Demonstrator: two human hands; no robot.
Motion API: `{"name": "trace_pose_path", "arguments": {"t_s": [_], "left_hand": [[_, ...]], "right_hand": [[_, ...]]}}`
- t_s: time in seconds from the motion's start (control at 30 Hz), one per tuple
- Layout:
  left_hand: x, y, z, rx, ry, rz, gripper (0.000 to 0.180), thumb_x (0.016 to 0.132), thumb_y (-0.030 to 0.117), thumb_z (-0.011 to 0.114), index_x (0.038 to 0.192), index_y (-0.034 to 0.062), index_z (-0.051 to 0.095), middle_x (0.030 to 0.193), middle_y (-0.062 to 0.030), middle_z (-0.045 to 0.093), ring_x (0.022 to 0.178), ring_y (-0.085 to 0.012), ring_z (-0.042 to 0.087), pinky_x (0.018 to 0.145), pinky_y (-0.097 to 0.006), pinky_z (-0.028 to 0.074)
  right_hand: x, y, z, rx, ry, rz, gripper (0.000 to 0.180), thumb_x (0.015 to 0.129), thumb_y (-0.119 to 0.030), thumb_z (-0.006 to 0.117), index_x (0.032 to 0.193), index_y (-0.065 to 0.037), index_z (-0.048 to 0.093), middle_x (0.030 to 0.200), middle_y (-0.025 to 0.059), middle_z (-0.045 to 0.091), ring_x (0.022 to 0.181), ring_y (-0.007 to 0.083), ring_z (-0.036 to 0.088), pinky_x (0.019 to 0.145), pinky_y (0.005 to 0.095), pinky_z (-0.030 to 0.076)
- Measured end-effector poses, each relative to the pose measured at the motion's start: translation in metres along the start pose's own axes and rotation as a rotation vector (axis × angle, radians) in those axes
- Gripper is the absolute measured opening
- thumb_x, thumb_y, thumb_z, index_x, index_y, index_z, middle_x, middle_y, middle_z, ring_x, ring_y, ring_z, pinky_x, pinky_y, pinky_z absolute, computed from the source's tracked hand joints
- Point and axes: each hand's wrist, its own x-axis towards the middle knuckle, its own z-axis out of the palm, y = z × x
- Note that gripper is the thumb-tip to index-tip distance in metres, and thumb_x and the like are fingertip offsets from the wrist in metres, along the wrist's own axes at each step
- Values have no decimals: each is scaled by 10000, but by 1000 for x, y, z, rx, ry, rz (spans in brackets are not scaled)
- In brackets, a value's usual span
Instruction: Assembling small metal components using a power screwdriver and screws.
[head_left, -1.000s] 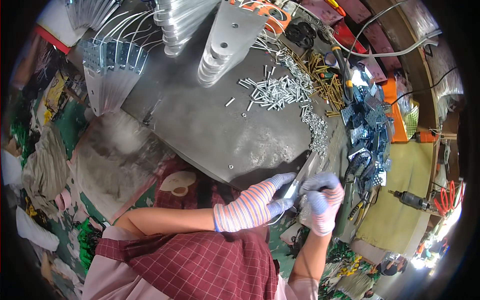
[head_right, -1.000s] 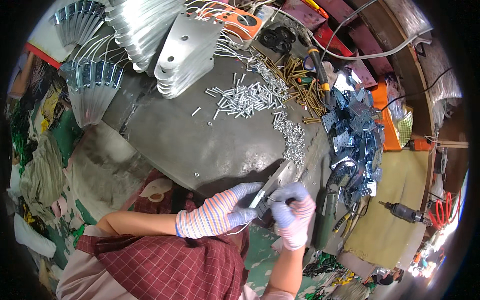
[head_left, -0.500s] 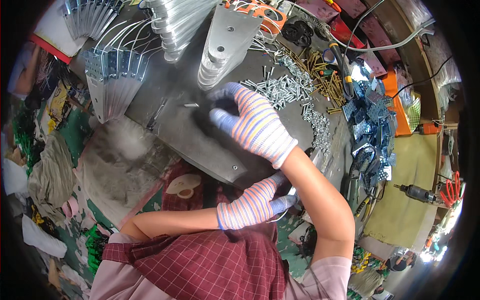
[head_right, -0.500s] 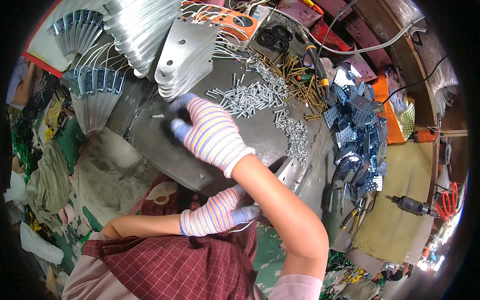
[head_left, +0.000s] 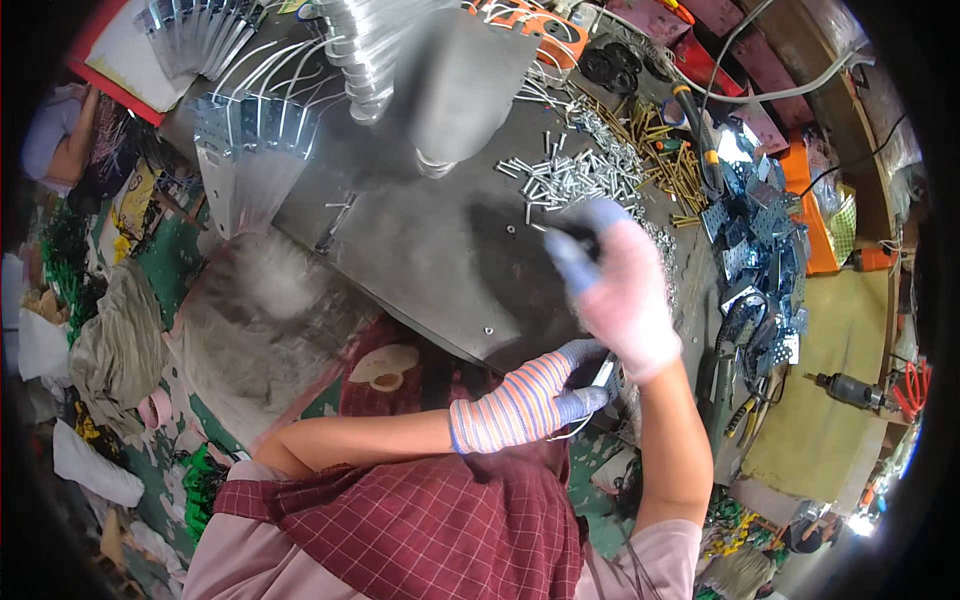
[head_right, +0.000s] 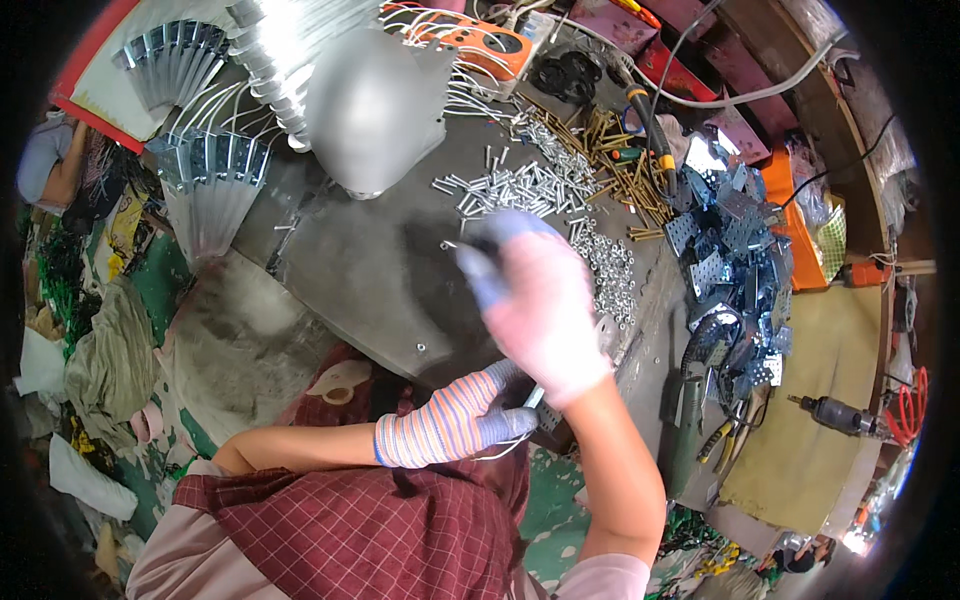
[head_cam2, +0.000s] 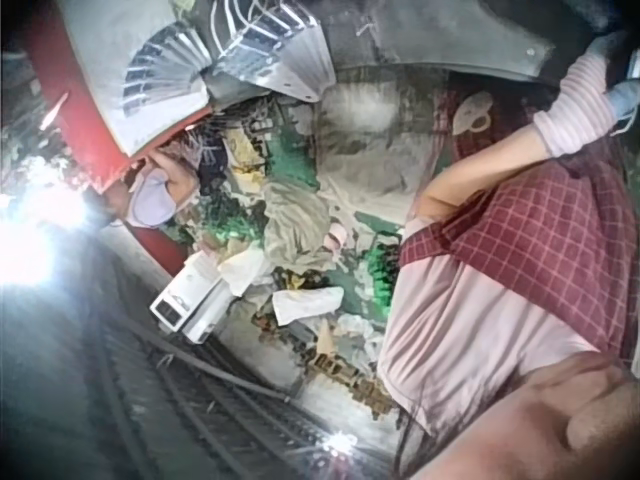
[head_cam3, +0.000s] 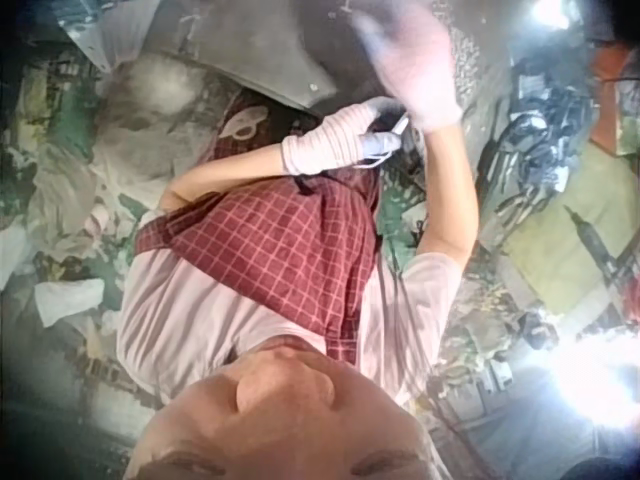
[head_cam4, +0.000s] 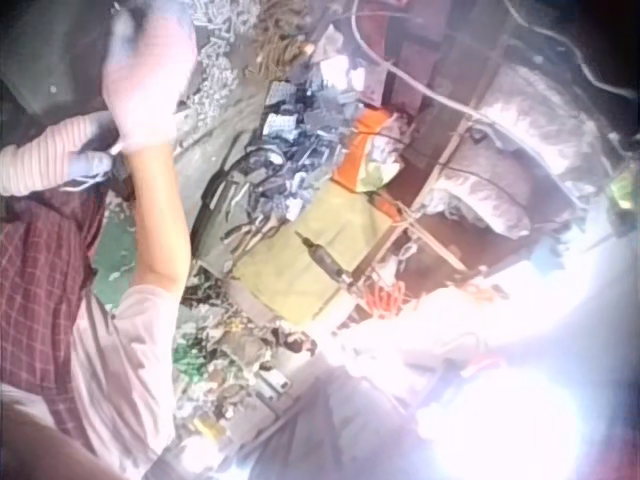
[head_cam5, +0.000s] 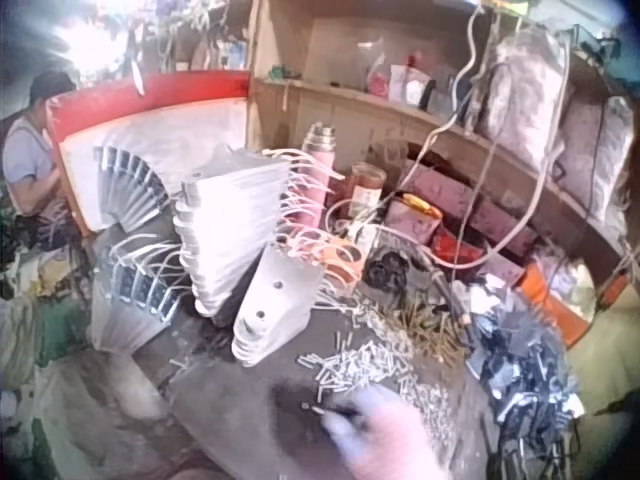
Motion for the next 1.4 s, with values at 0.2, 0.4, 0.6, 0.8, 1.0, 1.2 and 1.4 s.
{"name": "trace_pose_path", "arguments": {"t_s": [0.2, 0.4, 0.6, 0.8, 1.0, 1.2, 1.4], "left_hand": [[0, -4, 7, -500, -74, -71, 598, 912, 120, 596, 1419, -1, 302, 1247, -61, 507, 1105, -124, 489, 952, -293, 419], [1, 0, 20, -55, 68, 43, 580, 855, 119, 686, 1352, -7, 417, 1184, -108, 573, 1047, -133, 550, 899, -286, 470], [-1, 4, 25, -13, 69, -39, 578, 828, 92, 709, 1329, -7, 439, 1170, -106, 585, 1040, -151, 573, 917, -305, 464], [-2, 10, 31, 46, 62, -88, 564, 805, 71, 723, 1307, 30, 469, 1183, -100, 551, 1079, -171, 558, 923, -308, 469], [2, 7, 36, -52, 40, -56, 580, 784, 22, 730, 1297, 40, 459, 1198, -79, 505, 1078, -168, 556, 887, -298, 495], [7, 6, 38, 51, -19, 30, 564, 823, -48, 655, 1315, 30, 390, 1117, -76, 565, 1033, -152, 552, 881, -305, 478], [8, 3, 35, -12, -61, 20, 585, 799, 27, 722, 1293, 49, 412, 1179, -81, 523, 1040, -144, 561, 866, -288, 497]], "right_hand": [[-115, 6, -44, 650, 368, 525, 175, 796, -27, 702, 959, -25, 636, 886, 35, 653, 801, 88, 583, 725, 238, 470], [-166, 23, -25, 689, 427, 602, 193, 806, -44, 704, 972, -32, 608, 833, 16, 650, 731, 60, 573, 666, 219, 481], [-168, 27, -33, 685, 402, 592, 169, 803, -54, 708, 939, -42, 608, 788, 17, 641, 697, 72, 578, 623, 237, 481], [-165, 39, -36, 239, 364, 199, 177, 791, -69, 717, 916, -37, 595, 735, 12, 609, 660, 102, 578, 597, 267, 475], [-171, 44, -34, 829, 261, 552, 231, 844, -208, 719, 831, -59, 542, 666, -24, 524, 584, 41, 470, 515, 211, 391], [-165, 52, -43, 1089, -46, 666, 421, 919, -439, 582, 754, -53, 552, 524, -14, 490, 453, 47, 428, 452, 214, 346], [-193, 56, -68, 53, 531, 486, 246, 885, -294, 615, 867, -48, 624, 755, 117, 619, 672, 275, 593, 655, 354, 476]]}}
